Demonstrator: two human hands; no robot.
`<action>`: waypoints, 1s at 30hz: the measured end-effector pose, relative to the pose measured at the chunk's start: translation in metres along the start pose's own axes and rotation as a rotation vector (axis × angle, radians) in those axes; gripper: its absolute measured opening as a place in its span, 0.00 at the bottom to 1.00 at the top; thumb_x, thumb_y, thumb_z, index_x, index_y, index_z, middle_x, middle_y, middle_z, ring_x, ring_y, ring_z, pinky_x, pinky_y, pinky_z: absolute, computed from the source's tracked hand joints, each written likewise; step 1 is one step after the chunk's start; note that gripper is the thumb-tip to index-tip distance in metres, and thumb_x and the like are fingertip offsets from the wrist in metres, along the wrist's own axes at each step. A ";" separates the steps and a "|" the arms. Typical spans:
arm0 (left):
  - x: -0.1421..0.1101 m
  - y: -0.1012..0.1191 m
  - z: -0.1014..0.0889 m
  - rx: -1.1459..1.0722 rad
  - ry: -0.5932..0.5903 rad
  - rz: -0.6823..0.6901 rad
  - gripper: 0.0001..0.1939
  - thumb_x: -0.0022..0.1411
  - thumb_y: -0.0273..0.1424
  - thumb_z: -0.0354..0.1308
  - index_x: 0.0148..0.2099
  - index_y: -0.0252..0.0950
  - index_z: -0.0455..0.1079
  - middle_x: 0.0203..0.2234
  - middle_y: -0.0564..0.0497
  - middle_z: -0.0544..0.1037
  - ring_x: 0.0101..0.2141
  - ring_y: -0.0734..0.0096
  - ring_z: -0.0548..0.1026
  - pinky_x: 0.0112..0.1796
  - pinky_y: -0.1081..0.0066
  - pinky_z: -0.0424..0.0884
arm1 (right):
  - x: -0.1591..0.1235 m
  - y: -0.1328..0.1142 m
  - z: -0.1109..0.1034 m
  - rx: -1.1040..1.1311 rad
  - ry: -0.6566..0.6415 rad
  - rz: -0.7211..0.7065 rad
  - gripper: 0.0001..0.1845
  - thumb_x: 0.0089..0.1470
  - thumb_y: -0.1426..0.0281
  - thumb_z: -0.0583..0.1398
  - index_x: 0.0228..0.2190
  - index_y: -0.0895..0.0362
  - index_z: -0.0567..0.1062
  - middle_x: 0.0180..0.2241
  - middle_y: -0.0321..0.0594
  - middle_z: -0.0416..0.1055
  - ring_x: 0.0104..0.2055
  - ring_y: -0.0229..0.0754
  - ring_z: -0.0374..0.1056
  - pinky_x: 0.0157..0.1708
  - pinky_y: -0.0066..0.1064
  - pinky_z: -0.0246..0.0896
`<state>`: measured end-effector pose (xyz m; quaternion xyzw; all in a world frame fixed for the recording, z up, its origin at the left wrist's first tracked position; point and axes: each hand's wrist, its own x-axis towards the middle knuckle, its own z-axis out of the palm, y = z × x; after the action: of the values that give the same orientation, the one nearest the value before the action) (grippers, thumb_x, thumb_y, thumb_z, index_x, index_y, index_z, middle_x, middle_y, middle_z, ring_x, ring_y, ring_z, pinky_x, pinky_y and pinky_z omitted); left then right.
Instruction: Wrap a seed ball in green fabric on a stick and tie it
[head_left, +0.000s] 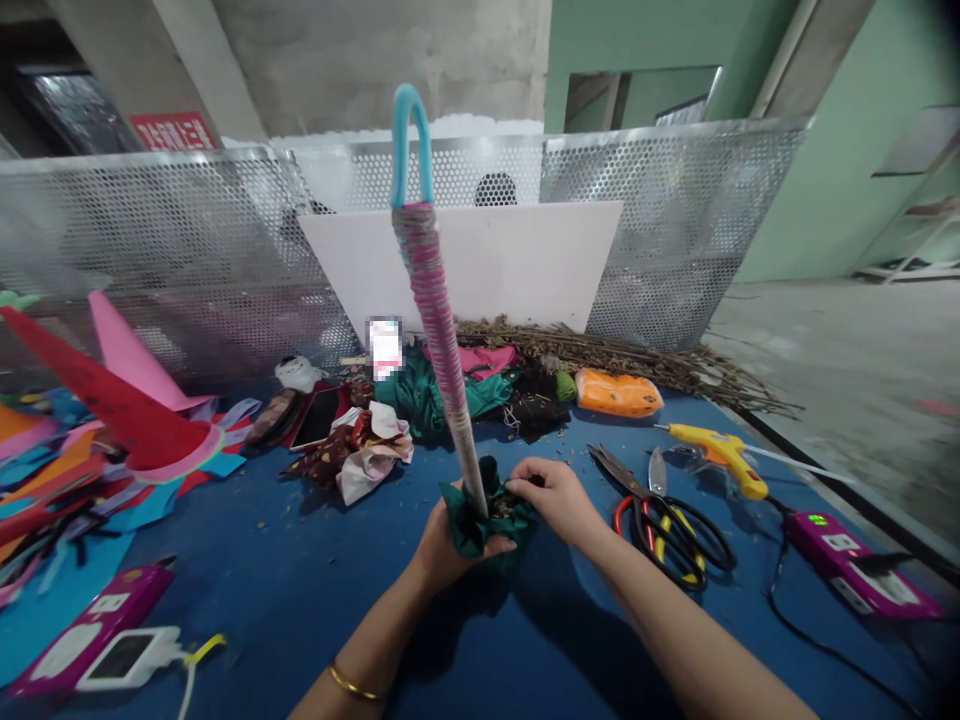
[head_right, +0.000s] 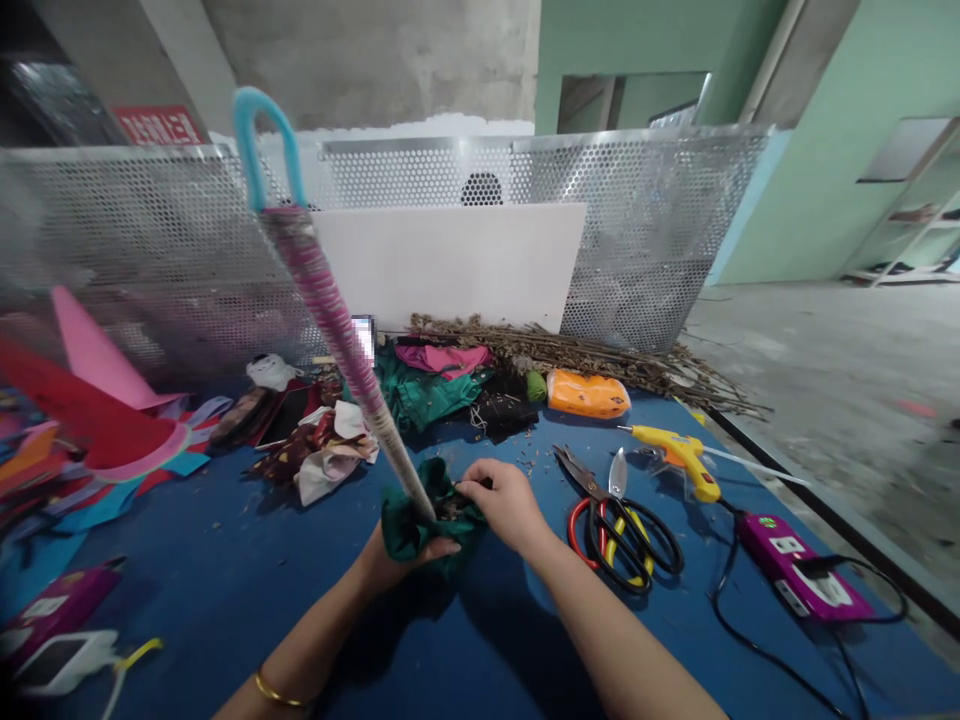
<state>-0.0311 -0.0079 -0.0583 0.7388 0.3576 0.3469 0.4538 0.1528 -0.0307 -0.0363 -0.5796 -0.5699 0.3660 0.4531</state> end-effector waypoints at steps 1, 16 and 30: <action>0.000 0.001 0.000 0.015 0.002 -0.005 0.35 0.41 0.37 0.70 0.53 0.35 0.67 0.44 0.42 0.77 0.44 0.53 0.75 0.47 0.55 0.71 | 0.002 0.002 0.001 0.038 0.025 0.024 0.08 0.46 0.65 0.59 0.21 0.56 0.71 0.20 0.32 0.65 0.26 0.36 0.61 0.27 0.27 0.54; 0.002 0.008 -0.002 -0.001 -0.028 0.033 0.28 0.43 0.37 0.70 0.47 0.35 0.70 0.42 0.43 0.77 0.43 0.58 0.75 0.47 0.59 0.71 | -0.043 -0.031 -0.024 -0.468 -0.061 -0.592 0.07 0.56 0.70 0.57 0.38 0.53 0.73 0.36 0.39 0.73 0.39 0.41 0.65 0.42 0.36 0.51; -0.001 -0.001 -0.002 -0.006 -0.011 0.029 0.29 0.41 0.38 0.70 0.46 0.36 0.69 0.41 0.44 0.76 0.43 0.57 0.74 0.47 0.59 0.71 | -0.013 -0.029 -0.004 -0.695 -0.179 -0.229 0.09 0.54 0.73 0.59 0.32 0.48 0.78 0.32 0.33 0.75 0.34 0.38 0.68 0.36 0.31 0.46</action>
<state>-0.0329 -0.0079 -0.0586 0.7443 0.3433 0.3503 0.4532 0.1463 -0.0460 -0.0084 -0.5968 -0.7587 0.1469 0.2158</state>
